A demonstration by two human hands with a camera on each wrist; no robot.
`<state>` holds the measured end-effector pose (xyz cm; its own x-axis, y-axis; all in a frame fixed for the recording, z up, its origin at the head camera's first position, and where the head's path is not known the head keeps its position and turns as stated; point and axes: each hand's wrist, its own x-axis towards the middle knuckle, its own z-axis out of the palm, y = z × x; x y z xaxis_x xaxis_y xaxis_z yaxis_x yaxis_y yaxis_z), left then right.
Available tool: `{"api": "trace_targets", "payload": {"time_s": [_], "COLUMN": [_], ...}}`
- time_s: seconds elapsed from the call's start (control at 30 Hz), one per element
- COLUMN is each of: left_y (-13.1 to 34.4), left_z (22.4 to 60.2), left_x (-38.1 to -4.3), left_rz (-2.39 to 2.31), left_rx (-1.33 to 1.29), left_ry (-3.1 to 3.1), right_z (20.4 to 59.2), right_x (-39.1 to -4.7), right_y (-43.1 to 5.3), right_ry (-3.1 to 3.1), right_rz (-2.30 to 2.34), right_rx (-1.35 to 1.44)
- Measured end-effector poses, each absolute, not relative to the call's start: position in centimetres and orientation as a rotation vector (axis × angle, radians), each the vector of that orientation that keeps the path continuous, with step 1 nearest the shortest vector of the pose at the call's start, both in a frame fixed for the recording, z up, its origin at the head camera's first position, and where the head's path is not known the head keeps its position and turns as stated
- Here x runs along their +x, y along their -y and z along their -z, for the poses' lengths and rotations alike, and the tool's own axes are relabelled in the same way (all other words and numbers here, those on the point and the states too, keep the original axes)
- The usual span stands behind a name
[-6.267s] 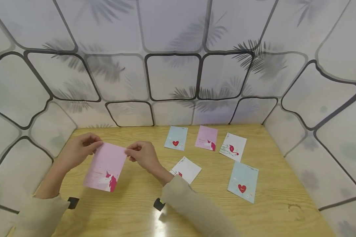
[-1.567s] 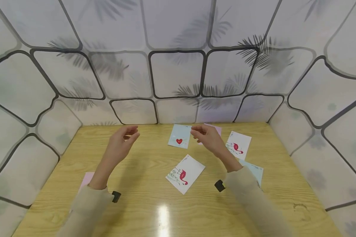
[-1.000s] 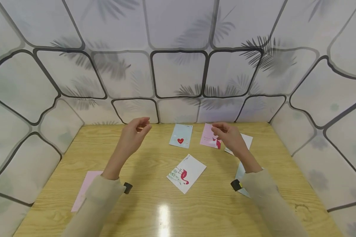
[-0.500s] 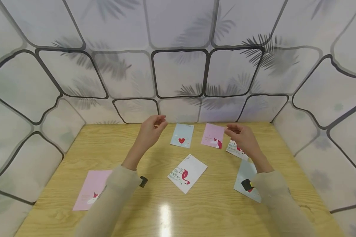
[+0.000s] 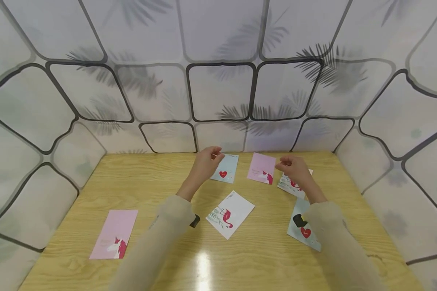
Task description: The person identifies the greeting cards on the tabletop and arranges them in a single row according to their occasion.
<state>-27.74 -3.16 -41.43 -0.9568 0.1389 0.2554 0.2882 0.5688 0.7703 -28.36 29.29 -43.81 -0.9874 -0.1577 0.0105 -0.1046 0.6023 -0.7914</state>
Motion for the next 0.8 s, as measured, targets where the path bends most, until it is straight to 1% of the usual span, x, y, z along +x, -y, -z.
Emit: {"api": "trace_targets", "payload": {"time_s": [0.23, 0.57, 0.67, 0.8], "left_y": [0.2, -3.7, -4.7, -5.8], "left_z": [44.1, 46.3, 46.8, 47.3], "left_x": [-28.9, -29.7, -29.9, -30.1], "left_rz": [1.374, 1.344, 1.257, 1.197], "left_rx": [-0.333, -0.292, -0.281, -0.237], "left_ry": [2.695, 2.852, 2.899, 2.917], "right_z": [44.5, 46.0, 46.1, 46.2], "right_x": [-29.8, -32.0, -32.6, -33.5], "right_y": [-28.6, -27.1, -26.8, -26.7], "right_ry": [-2.769, -2.828, -2.842, -2.885], "right_rz": [1.263, 1.162, 1.064, 0.872], "right_rx": [-0.125, 0.006, 0.04, 0.011]}}
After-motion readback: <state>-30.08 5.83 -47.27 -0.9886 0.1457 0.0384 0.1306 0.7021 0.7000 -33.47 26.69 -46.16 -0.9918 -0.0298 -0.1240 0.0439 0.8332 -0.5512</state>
